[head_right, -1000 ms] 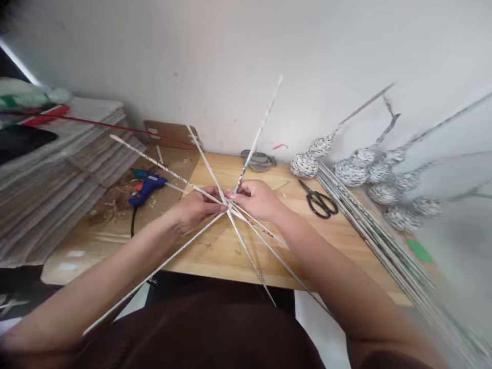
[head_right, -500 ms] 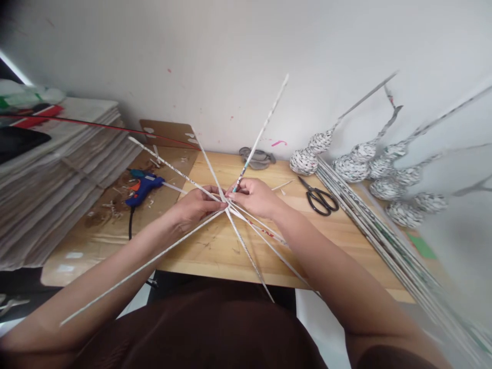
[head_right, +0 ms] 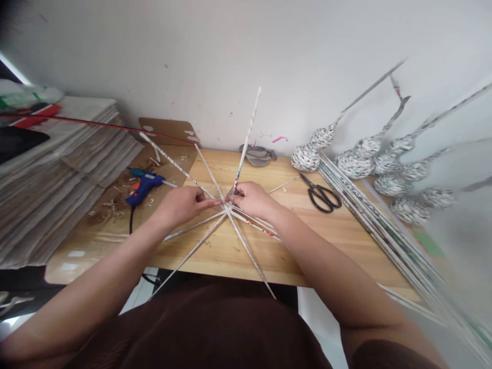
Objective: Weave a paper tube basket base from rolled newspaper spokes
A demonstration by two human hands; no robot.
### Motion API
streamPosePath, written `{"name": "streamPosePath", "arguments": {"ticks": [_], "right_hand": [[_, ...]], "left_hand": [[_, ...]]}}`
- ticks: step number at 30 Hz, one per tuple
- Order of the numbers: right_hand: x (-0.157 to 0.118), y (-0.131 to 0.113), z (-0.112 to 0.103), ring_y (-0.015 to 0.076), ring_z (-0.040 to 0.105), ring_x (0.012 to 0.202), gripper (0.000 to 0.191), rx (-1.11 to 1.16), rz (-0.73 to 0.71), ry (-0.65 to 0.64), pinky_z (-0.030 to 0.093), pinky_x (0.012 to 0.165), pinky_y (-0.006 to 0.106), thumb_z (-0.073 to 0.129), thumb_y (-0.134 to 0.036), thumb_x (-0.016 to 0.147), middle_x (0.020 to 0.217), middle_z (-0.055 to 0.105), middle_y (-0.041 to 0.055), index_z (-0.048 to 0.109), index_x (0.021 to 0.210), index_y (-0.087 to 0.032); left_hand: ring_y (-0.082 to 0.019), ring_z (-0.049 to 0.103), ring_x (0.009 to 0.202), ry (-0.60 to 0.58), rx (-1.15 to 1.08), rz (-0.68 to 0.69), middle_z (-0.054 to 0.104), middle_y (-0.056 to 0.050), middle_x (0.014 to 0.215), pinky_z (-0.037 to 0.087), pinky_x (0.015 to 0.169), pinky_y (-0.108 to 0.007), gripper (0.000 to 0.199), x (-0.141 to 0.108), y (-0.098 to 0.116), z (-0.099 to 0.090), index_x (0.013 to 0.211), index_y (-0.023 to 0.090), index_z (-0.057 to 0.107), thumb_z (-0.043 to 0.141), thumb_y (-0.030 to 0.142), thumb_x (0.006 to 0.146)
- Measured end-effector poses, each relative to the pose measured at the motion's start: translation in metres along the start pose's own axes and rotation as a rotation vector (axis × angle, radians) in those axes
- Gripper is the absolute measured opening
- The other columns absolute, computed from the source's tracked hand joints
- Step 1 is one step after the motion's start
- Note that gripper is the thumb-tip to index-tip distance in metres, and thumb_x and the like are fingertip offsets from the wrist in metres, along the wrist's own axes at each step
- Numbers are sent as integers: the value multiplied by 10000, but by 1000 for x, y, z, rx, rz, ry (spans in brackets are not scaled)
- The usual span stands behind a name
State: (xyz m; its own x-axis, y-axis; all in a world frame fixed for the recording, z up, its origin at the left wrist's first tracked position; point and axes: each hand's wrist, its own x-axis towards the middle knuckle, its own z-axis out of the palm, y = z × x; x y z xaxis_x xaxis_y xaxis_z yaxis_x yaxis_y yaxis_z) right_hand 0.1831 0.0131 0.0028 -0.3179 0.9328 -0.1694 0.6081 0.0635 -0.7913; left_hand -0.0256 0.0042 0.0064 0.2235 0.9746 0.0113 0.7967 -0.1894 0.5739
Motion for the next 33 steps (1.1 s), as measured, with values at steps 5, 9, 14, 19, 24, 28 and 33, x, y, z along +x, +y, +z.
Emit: {"name": "streamPosePath", "arguments": {"ticks": [5, 9, 14, 19, 24, 28, 33], "right_hand": [[-1, -3, 4, 148, 661, 749, 131, -39, 18, -5, 453, 677, 228, 595, -184, 852, 829, 750, 38, 723, 827, -169], [0, -1, 5, 145, 634, 700, 104, -122, 18, 25, 430, 626, 229, 613, -184, 832, 779, 733, 31, 716, 833, -167], [1, 4, 7, 133, 640, 710, 84, -91, -22, 57, 433, 626, 214, 632, -164, 804, 801, 736, 19, 709, 834, -177], [-1, 1, 8, 142, 641, 688, 60, -102, 1, 130, 426, 605, 225, 657, -210, 801, 761, 727, 30, 702, 788, -172], [0, -2, 9, 155, 644, 714, 79, -180, -1, 129, 424, 612, 233, 665, -238, 799, 786, 736, 44, 714, 782, -179], [3, -1, 4, 153, 646, 723, 81, -201, -27, 66, 425, 612, 225, 662, -230, 793, 809, 740, 37, 721, 827, -185], [2, -4, -1, 145, 634, 671, 102, -229, 22, -13, 415, 589, 222, 678, -157, 741, 743, 725, 21, 721, 832, -175]], "left_hand": [[-146, 591, 636, 6, -143, 203, 672, -19, 710, 416, 588, -249, 281, -14, 9, 1, 759, 190, 672, 670, 468, 799], [-181, 637, 863, 52, -173, 338, 692, -43, 933, 489, 794, -296, 124, -17, 11, 31, 908, 193, 670, 676, 198, 785], [-197, 638, 872, 69, -153, 327, 693, -27, 887, 500, 830, -330, 136, -16, 5, 44, 896, 207, 665, 690, 164, 770], [-194, 634, 931, 103, -172, 421, 690, -51, 972, 496, 858, -326, 103, -17, 3, 43, 901, 203, 681, 668, 166, 806], [-211, 630, 930, 78, -90, 455, 702, -54, 949, 483, 865, -348, 113, -16, 1, 45, 928, 208, 674, 658, 169, 823], [-211, 628, 934, 70, -97, 454, 702, -62, 960, 482, 865, -346, 101, -17, 2, 43, 928, 199, 676, 654, 180, 831], [-217, 632, 931, 56, -101, 437, 714, -63, 965, 482, 867, -355, 111, -18, 2, 42, 941, 196, 683, 659, 187, 833]]}}
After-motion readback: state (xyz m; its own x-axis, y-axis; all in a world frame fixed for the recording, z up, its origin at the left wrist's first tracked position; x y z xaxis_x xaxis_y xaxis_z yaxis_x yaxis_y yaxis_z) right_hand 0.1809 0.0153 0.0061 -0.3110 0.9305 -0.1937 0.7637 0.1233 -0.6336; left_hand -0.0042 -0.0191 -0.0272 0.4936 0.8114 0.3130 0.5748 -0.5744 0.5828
